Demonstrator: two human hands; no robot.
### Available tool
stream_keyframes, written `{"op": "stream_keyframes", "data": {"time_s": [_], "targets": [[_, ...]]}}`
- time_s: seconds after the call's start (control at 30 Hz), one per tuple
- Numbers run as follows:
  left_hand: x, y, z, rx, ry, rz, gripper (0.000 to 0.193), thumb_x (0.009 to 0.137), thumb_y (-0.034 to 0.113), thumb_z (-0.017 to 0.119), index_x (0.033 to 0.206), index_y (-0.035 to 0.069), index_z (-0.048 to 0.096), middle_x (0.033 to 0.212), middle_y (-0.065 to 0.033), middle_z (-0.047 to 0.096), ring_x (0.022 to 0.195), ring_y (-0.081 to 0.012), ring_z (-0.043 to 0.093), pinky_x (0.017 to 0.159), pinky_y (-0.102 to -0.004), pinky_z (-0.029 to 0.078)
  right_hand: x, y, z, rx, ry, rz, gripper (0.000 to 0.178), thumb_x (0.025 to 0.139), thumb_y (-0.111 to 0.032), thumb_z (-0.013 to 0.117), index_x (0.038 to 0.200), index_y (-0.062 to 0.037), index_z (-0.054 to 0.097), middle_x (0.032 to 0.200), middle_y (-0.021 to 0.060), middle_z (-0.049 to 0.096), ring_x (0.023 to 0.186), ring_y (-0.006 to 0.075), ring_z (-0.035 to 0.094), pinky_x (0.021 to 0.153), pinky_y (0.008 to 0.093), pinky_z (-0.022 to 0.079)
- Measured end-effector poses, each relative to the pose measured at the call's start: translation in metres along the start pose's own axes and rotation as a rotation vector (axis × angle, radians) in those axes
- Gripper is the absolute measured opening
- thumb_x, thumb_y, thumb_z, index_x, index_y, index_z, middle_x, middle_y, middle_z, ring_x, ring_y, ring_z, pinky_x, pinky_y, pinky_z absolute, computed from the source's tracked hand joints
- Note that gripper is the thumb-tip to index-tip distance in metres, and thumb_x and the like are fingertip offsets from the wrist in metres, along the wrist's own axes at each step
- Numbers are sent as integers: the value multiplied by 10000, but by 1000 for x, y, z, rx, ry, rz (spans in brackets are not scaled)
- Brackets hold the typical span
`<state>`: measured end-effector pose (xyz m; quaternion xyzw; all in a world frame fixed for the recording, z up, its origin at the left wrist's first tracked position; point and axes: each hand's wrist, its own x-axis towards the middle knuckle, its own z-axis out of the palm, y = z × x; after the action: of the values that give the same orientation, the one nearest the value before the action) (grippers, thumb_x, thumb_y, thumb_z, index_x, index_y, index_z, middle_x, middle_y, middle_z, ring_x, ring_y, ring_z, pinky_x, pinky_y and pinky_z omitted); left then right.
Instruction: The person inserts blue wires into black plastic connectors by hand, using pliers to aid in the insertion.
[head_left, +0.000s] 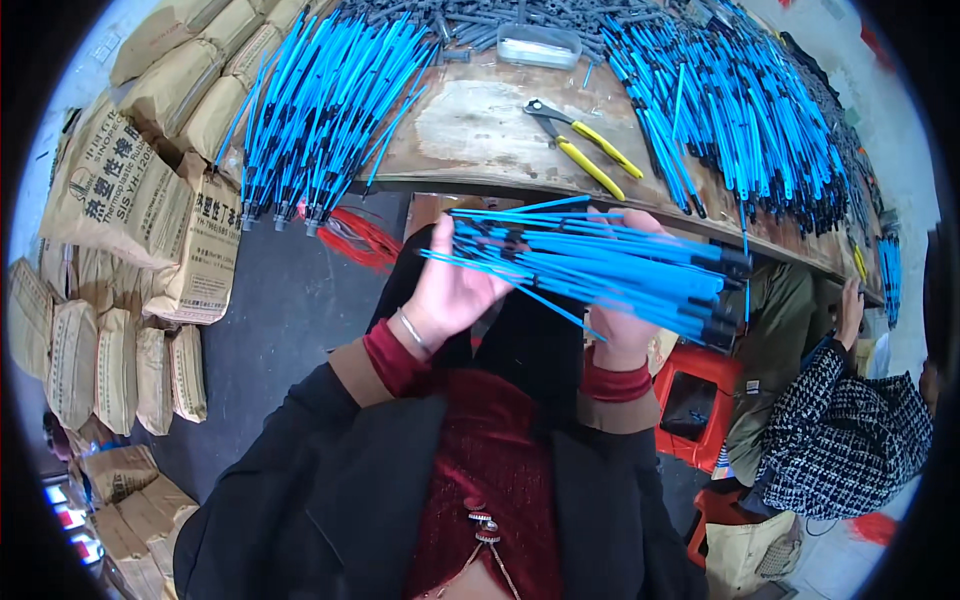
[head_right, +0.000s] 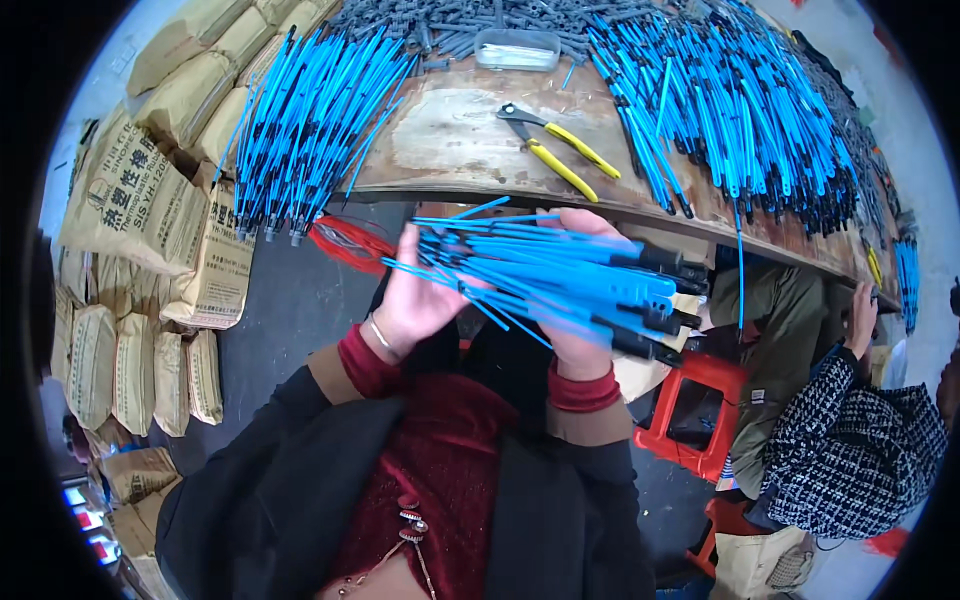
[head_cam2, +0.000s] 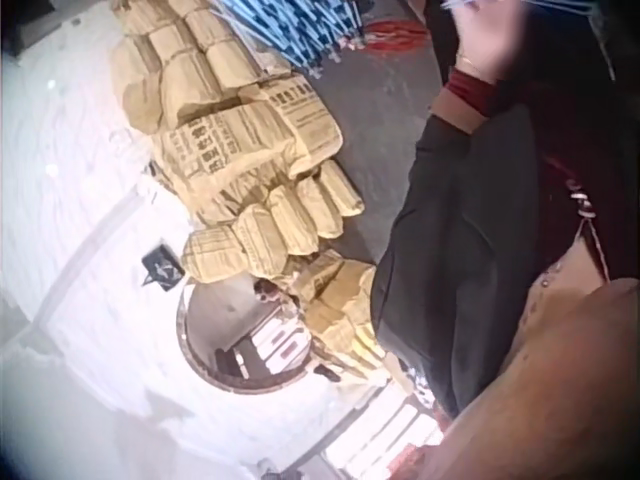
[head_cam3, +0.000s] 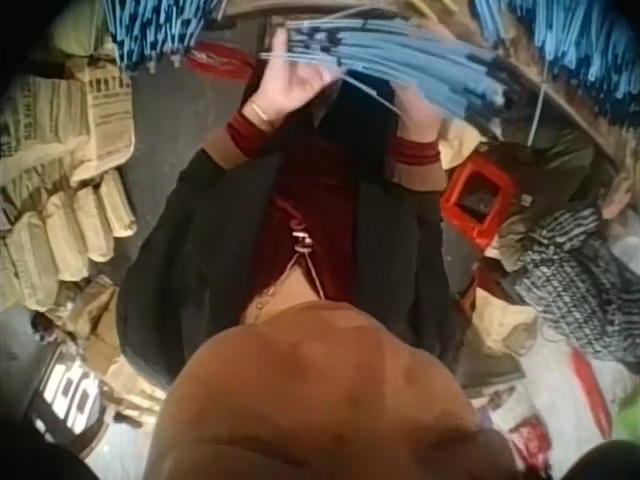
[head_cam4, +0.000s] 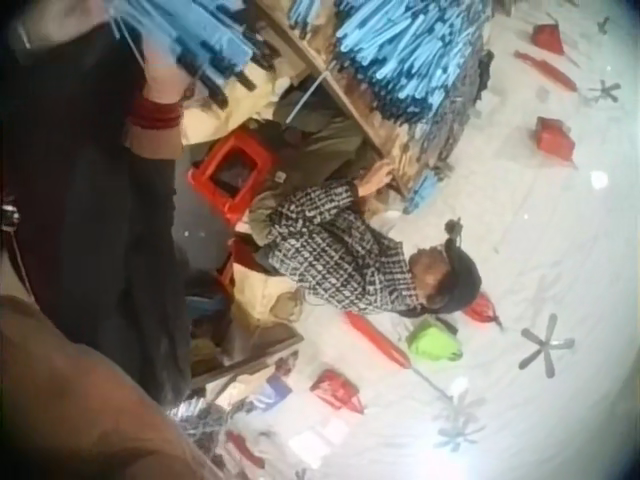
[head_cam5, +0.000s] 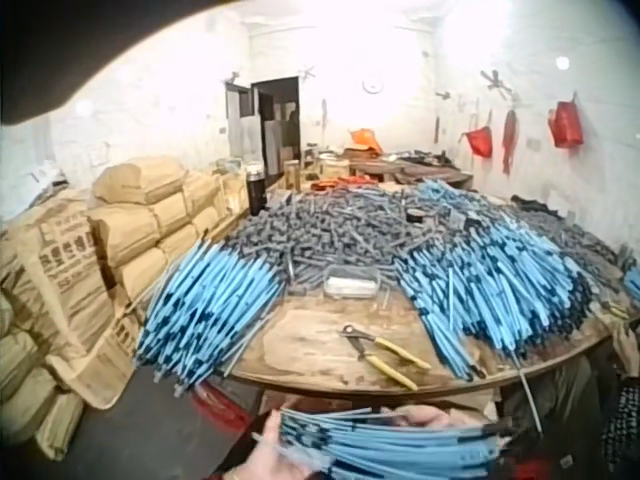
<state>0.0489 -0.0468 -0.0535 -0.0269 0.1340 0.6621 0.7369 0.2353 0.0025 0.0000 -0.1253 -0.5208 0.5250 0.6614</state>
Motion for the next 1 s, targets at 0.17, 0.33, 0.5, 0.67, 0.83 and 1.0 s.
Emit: {"op": "stream_keyframes", "data": {"time_s": [0.17, 0.33, 0.5, 0.67, 0.83, 1.0], "targets": [[-43, 35, -32, 1436, 210, -358, 461, 855, 322, 618, 1196, 39, 492, 1142, -115, 595, 1000, -233, 584, 882, -391, 458, -11, -21, 1, -322, -73, 288, 453, 709, -60, 743, 1093, -9, 508, 1141, 153, 552, 987, 220, 581, 843, 339, 485], [-44, 44, -3, 1681, -31, 586, 553, 825, 304, 676, 1250, 25, 458, 1207, -128, 554, 1049, -211, 552, 893, -377, 439, -37, 14, 15, -346, -197, 302, 392, 687, -24, 737, 1033, 3, 555, 1082, 138, 583, 937, 209, 594, 790, 311, 489], [-39, 41, 14, 1377, -421, 181, 450, 753, 254, 743, 1087, 1, 581, 1154, -138, 561, 1046, -241, 534, 915, -362, 407, -50, 33, 35, -434, -306, 317, 403, 677, -36, 751, 1030, 7, 561, 1050, 126, 580, 932, 198, 582, 772, 304, 478], [-38, 54, -6, 1495, -522, 82, 338, 765, 179, 727, 1018, -9, 605, 1054, -141, 596, 987, -248, 566, 857, -345, 441, -39, 31, 35, -501, -435, 332, 454, 687, -46, 756, 1080, 0, 532, 1026, 127, 576, 928, 189, 573, 783, 316, 470], [-36, 53, -9, 1451, -525, 137, 258, 765, 107, 706, 979, -5, 616, 984, -132, 613, 920, -246, 591, 808, -323, 461, -33, 36, 27, -252, -491, 466, 559, 719, -22, 720, 1197, -11, 432, 1011, 130, 580, 897, 182, 573, 804, 324, 456], [-33, 47, -15, 1509, -491, 177, 249, 775, 90, 697, 992, 4, 609, 968, -123, 622, 881, -232, 607, 793, -320, 471, -34, 25, 40, -188, -392, 661, 603, 740, 8, 681, 1248, -16, 358, 966, 118, 594, 853, 179, 579, 794, 314, 452]]}}
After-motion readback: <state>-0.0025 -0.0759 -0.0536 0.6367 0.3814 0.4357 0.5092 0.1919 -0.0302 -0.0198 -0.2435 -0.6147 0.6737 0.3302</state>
